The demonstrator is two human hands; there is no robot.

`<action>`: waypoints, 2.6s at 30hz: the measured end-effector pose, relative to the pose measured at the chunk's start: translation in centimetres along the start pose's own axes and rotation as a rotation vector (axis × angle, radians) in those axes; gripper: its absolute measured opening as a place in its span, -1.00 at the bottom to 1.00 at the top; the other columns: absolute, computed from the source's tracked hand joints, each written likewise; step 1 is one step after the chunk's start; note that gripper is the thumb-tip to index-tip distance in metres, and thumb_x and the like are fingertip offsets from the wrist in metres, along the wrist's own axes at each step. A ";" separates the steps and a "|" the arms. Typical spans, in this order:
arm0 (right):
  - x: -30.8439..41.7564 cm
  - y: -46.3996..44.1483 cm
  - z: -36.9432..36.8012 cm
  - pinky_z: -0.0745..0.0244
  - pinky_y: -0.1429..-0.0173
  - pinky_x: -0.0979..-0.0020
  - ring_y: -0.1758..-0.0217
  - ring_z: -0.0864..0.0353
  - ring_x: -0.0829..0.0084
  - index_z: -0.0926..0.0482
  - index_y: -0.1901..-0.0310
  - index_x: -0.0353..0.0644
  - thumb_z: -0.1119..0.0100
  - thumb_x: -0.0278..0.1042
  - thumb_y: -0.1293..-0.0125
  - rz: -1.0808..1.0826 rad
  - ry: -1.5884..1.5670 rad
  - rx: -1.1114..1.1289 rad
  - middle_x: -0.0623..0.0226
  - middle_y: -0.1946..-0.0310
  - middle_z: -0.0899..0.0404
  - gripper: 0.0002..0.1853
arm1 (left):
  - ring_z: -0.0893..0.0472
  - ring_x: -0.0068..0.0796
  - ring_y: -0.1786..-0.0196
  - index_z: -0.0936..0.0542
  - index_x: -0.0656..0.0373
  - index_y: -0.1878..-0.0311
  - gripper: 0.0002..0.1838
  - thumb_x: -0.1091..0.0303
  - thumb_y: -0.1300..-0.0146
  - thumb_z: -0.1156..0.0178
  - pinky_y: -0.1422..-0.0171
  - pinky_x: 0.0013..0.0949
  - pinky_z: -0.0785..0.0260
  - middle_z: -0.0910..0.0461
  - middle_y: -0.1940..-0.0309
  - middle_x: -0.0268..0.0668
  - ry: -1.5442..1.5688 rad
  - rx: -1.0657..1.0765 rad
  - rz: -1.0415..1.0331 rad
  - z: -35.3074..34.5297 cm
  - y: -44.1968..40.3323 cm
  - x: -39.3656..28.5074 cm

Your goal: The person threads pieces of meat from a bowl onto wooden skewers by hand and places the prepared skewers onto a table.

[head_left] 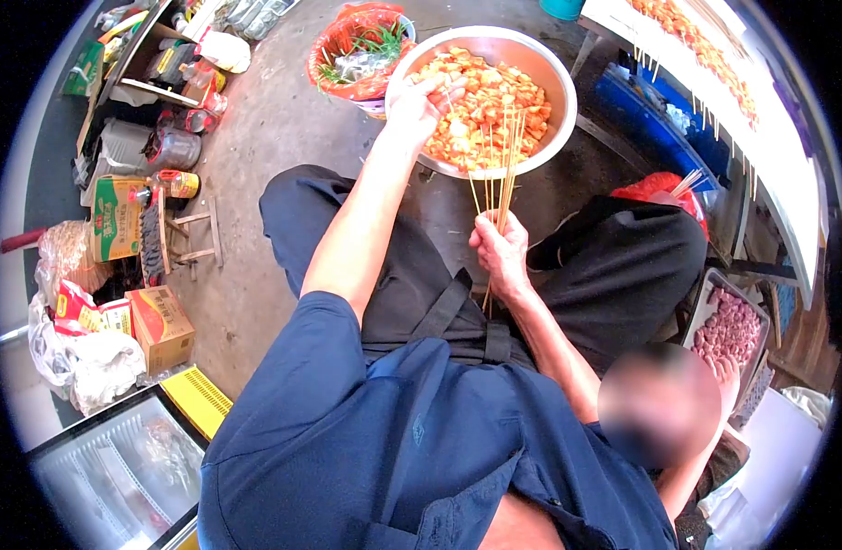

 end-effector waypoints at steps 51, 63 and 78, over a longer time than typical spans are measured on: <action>0.0 0.7 0.4 -0.06 0.71 0.67 0.75 -0.21 0.75 -0.47 0.34 -0.17 -0.13 -0.39 -0.25 -0.067 -0.128 -0.049 0.45 0.65 -0.46 -0.92 | -0.69 -0.15 0.37 -0.47 0.47 0.08 -0.74 0.61 -0.12 -0.09 0.46 -0.32 -0.56 -0.62 0.32 0.02 -0.303 -0.156 0.178 1.3 2.9 4.0; -1.6 1.4 -0.5 0.00 0.73 0.70 0.77 -0.13 0.76 -0.45 0.33 -0.19 -0.13 -0.38 -0.30 -0.197 -0.292 0.049 0.41 0.61 -0.45 -0.90 | -0.67 -0.04 0.26 -0.28 0.25 0.00 -0.69 0.59 -0.20 -0.05 0.34 -0.20 -0.59 -0.58 0.23 0.06 -0.223 -0.077 0.303 1.0 2.8 5.6; -0.8 1.7 -0.2 -0.02 0.73 0.66 0.79 -0.16 0.75 -0.45 0.34 -0.18 -0.11 -0.42 -0.25 -0.134 -0.170 -0.024 0.44 0.65 -0.46 -0.93 | -0.67 0.01 0.27 -0.30 0.19 0.04 -0.71 0.62 -0.18 -0.03 0.46 -0.31 -0.53 -0.58 0.20 0.07 -0.127 -0.027 0.391 1.8 2.3 7.0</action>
Point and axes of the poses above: each hand's wrist, its own y-axis away from the middle knuckle, its own z-axis out of the back of the hand, x = y × z, the point moved 8 cm from there along -y, towards the middle knuckle
